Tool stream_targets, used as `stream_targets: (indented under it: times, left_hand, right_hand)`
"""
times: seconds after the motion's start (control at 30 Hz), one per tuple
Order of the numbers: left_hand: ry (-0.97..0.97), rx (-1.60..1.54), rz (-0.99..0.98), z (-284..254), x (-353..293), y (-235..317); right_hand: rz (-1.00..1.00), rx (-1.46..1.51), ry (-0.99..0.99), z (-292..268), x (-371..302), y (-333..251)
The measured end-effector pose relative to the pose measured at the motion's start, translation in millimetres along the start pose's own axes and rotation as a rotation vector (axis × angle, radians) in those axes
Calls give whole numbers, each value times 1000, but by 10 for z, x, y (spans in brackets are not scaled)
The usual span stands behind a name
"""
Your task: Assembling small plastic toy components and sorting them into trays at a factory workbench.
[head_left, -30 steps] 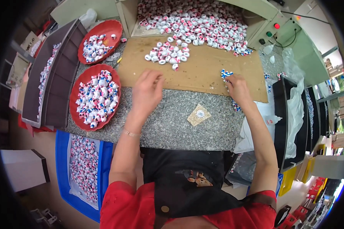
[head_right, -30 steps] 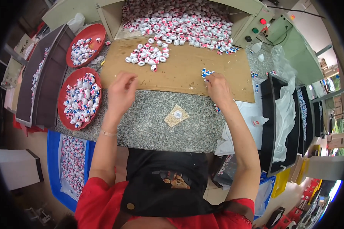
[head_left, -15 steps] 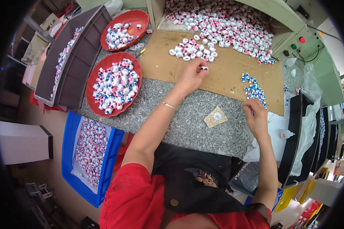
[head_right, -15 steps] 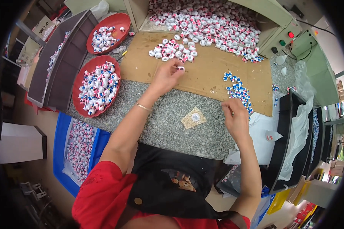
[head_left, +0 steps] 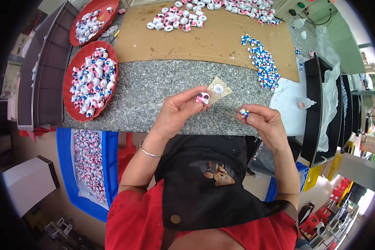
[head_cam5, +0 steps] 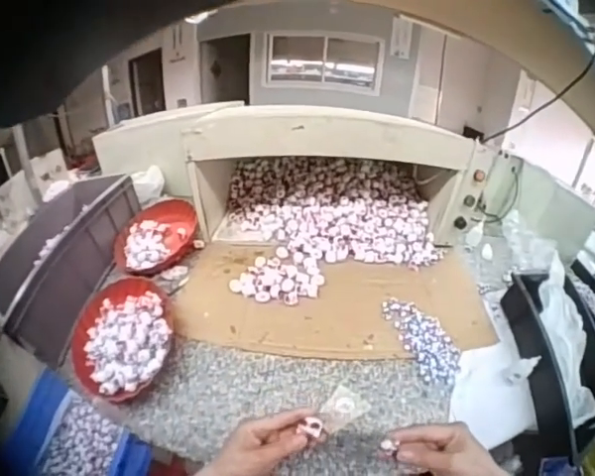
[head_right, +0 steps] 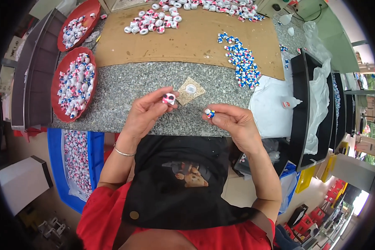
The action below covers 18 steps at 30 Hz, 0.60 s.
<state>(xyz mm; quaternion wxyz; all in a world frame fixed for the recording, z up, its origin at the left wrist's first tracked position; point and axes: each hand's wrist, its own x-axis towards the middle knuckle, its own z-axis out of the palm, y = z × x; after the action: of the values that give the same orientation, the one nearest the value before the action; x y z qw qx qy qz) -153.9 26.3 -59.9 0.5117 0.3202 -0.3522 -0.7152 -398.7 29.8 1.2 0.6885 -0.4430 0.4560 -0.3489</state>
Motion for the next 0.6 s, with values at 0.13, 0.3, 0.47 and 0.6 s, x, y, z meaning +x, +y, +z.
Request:
stream_targets:
  times: [0.13, 0.3, 0.47, 0.6]
  left_hand:
    - [-28, -1, -45, 24, -83, 40]
    - [8, -25, -123, 108, -130, 108]
    - [-115, 199, 146, 248, -71, -14]
    - [-84, 638, 419, 540, -4, -74]
  right_hand:
    - [-2, -35, 21, 23, -76, 1]
    - [5, 10, 22, 43, -138, -6]
    - [8, -40, 73, 86, -103, 47]
    - [-69, -110, 199, 151, -111, 100]
